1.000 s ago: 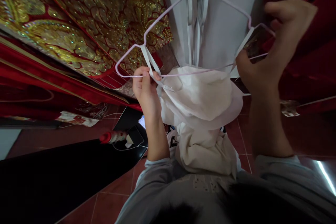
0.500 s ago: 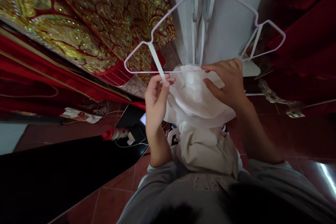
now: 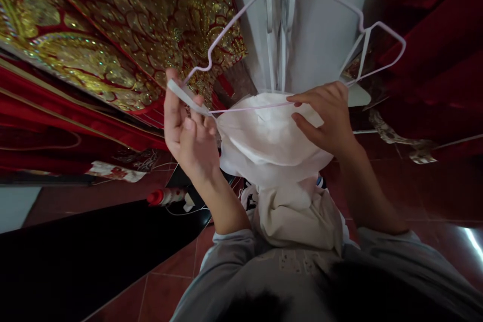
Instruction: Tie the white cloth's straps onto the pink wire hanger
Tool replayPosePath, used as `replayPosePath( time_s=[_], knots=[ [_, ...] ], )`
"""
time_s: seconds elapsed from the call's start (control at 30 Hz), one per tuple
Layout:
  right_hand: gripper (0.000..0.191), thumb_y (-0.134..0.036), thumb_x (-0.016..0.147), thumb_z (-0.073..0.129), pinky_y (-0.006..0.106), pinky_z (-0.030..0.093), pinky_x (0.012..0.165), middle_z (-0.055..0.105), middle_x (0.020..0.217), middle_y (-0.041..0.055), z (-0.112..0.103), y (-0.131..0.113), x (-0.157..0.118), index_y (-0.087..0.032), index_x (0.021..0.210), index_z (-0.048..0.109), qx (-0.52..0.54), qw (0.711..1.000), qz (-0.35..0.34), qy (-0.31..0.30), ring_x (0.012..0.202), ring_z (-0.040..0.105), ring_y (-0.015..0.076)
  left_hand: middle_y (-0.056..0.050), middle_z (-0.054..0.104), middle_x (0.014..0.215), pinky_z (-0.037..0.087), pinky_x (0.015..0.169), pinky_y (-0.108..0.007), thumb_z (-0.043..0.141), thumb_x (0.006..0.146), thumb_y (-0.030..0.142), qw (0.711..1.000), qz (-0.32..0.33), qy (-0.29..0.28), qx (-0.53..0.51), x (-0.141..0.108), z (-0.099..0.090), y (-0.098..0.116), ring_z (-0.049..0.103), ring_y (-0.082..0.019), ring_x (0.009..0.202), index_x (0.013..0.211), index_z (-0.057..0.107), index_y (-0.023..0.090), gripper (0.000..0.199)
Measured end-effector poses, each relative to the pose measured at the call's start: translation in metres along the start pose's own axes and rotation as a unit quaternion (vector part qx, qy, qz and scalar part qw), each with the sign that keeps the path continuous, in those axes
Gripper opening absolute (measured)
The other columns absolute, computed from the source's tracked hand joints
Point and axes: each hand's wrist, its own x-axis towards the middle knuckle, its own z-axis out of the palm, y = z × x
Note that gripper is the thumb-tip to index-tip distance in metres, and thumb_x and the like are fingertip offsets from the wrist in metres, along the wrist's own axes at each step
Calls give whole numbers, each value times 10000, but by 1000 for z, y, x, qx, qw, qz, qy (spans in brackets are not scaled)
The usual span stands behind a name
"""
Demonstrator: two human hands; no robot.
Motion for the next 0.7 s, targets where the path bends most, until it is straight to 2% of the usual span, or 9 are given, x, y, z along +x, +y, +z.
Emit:
replayPosePath(
  time_s=[0.07,0.13,0.2,0.27,0.37,0.43,0.53,0.63,0.7],
  knots=[
    [236,-345,991,615,512,455,1011,757,1012,44,0,0,0,-297,1206,701,7,1000,9,-1,968,643,257,161,378,1736,550,566,-303,839,797,616,999,11,-20,-25,-2,2,4,520,-365,1505,1337,725,476,570],
    [244,-358,994,608,525,449,1035,756,1041,49,-1,-1,0,-304,1216,695,9,1000,26,-14,996,641,266,129,449,1703,542,590,-296,803,874,528,999,36,-10,-37,-2,-1,8,544,-343,1486,1337,733,450,474],
    [255,-362,990,607,535,446,1045,758,1061,49,-2,-3,0,-304,1223,693,9,999,28,-19,1007,644,272,126,522,1648,531,649,-310,625,1033,382,998,47,25,-33,-1,-10,7,502,-321,1527,1330,735,438,322],
    [263,-366,989,600,542,447,1049,760,1074,49,-3,-4,0,-307,1227,696,8,999,31,-24,1017,647,276,144,577,1592,501,673,-329,422,1114,214,996,40,78,-17,0,-21,2,466,-301,1556,1311,731,453,437],
    [272,-377,996,580,557,447,1063,758,1089,56,-4,-5,1,-324,1233,701,8,997,56,-43,1054,643,289,115,635,1532,451,633,-290,429,1115,185,991,-11,134,-4,-4,-29,-12,598,-268,1423,1297,718,463,440],
    [279,-383,993,581,568,446,1073,755,1076,58,-3,-6,2,-331,1239,702,11,997,65,-50,1061,643,295,40,658,1518,415,572,-243,621,1043,276,990,-75,118,-26,-9,-22,-20,710,-209,1173,1290,730,416,304],
    [309,-380,985,591,579,447,1082,753,1066,60,-2,-12,3,-325,1270,699,15,997,59,-53,1066,653,298,-61,714,1430,354,467,-220,814,895,396,986,-138,41,-89,-14,2,-22,666,-125,826,1235,772,322,350],
    [330,-381,989,588,583,460,1085,760,1129,60,-8,-16,4,-326,1295,697,22,997,47,-53,1101,675,304,-61,778,1111,295,392,-208,819,899,441,981,-134,2,-138,-15,26,-15,554,-90,637,1060,795,264,241],
    [307,-381,995,593,570,477,1081,764,1171,72,-17,-10,5,-320,1269,715,19,999,36,-3,1137,687,312,-33,727,915,265,362,-197,807,919,445,981,-120,4,-150,-13,34,-10,479,-72,547,936,765,238,211]
  ],
)
